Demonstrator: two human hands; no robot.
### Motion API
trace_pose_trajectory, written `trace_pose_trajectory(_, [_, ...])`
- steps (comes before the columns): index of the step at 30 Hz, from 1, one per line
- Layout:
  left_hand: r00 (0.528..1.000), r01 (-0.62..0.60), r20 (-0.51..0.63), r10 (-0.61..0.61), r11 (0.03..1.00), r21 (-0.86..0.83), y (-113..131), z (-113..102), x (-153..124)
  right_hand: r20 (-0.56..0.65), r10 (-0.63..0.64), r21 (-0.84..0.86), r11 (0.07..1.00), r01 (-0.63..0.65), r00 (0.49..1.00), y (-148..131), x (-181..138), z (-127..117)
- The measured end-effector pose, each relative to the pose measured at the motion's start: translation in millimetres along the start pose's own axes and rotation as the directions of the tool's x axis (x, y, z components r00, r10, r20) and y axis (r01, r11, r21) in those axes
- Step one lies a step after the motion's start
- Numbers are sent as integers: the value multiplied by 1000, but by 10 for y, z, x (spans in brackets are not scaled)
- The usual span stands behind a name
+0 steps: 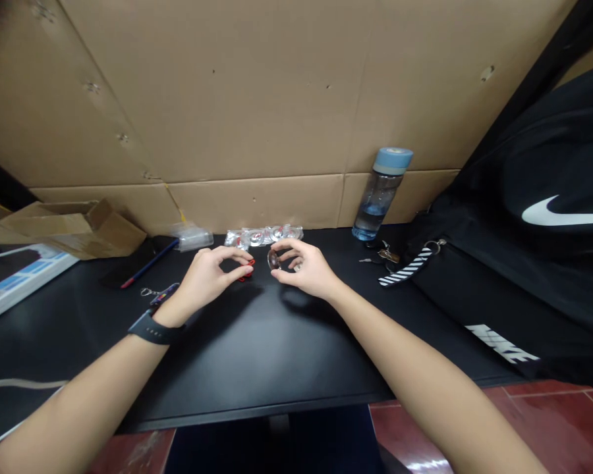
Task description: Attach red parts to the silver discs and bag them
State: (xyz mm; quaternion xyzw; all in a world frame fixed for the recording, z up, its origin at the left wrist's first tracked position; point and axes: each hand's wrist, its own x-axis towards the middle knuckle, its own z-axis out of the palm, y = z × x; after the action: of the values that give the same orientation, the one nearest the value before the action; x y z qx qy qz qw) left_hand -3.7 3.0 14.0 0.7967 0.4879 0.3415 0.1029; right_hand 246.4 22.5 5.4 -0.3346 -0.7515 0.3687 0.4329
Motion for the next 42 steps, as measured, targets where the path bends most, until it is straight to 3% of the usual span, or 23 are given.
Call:
trace_pose_trajectory(5, [999, -19, -45, 17, 999, -47, 114, 64, -32, -39, -57, 84, 995, 61, 998, -79, -82, 189])
trace_pose_trajectory(13, [981, -76, -175, 87, 995, 69, 282, 81, -96, -59, -113, 44, 992, 116, 992, -209, -169, 292])
trace_pose_trajectory(22, [972, -21, -226, 70, 977, 210, 353, 106, -127, -11, 48, 151, 987, -46, 999, -163, -162, 313])
trace_pose_trajectory(26, [968, -25, -240, 80, 975, 222, 352, 133, -127, -9, 28, -3, 1000, -28, 1000, -93, -127, 284])
trace_pose_trajectory(35, [978, -57, -195, 78, 992, 110, 348, 80, -128, 36, -105, -282, 953, 111, 994, -126, -109, 219])
trace_pose_trajectory(40, [988, -132, 104, 115, 976, 170, 260, 73, -105, 55, -143, -348, 925, 154, 988, -153, -100, 172])
trace_pose_trajectory(42, [980, -137, 161, 113, 979, 148, 163, 29, -75, 88, -128, -383, 911, 152, 988, -141, -92, 142])
